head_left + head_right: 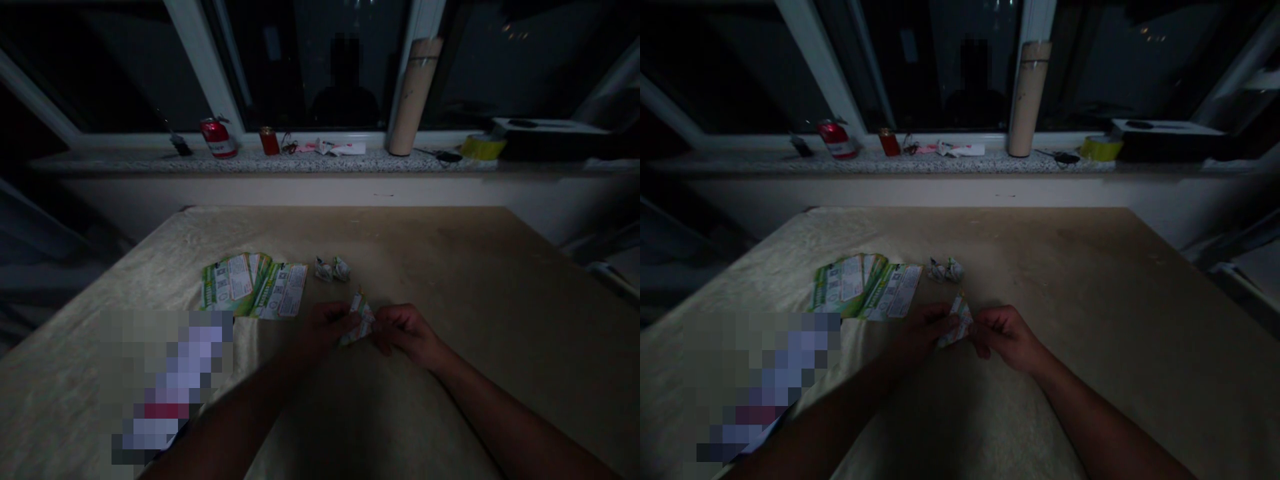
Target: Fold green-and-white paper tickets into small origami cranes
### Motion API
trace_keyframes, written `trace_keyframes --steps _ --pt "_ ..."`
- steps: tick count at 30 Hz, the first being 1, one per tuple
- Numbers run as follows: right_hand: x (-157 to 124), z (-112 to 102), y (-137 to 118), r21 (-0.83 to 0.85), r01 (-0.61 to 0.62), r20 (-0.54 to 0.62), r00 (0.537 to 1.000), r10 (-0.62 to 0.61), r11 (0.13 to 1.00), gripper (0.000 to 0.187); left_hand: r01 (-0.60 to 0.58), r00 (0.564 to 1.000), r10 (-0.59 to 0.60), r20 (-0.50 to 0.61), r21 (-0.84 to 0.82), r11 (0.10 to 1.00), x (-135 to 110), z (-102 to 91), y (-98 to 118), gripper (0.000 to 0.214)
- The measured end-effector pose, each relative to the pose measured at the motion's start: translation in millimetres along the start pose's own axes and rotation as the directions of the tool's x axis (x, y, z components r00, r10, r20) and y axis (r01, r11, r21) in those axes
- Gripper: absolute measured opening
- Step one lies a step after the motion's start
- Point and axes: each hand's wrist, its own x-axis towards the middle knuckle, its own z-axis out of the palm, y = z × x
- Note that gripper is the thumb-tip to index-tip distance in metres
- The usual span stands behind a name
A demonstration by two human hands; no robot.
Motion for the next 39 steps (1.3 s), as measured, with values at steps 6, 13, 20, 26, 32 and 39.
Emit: trace_keyframes --steps 6,13,20,26,32,39 --pt "-1.2 -0.4 6.3 0.01 -0.015 0.005 1.0 0.015 1.0 0.046 0.013 1.0 -0.013 -0.019 -0.009 1.0 -4.6 1.4 1.3 0.044" --pt "-4.7 -1.0 7.5 0.022 -0.029 0.011 1.0 0.029 0.999 0.043 0.014 1.0 -0.013 0.02 -0.054 0.998 -7.1 1.8 1.4 0.038" --pt "-7.8 -1.1 1.9 -0.05 -0.021 -0.014 1.0 0.02 0.999 0.045 0.024 0.996 -0.018 0.093 -0.06 0.998 -7.3 4.9 5.4 0.034" --pt "-7.7 0.7 1.0 -0.064 -0.057 -0.116 0.992 0.05 0.996 0.038 0.03 0.996 -0.021 0.083 -0.104 0.994 -9.2 8.3 8.2 0.03" --pt "-6.3 1.1 -2.5 0.073 -0.125 -0.117 0.984 0.133 0.989 0.036 0.044 0.998 -0.038 0.051 -0.116 0.992 -11.3 8.0 8.6 0.028" --pt "-6.3 -0.3 -5.3 0.122 -0.169 -0.003 0.985 0.171 0.978 0.038 0.115 0.992 -0.104 0.072 -0.159 0.981 -12.7 10.7 11.4 0.027"
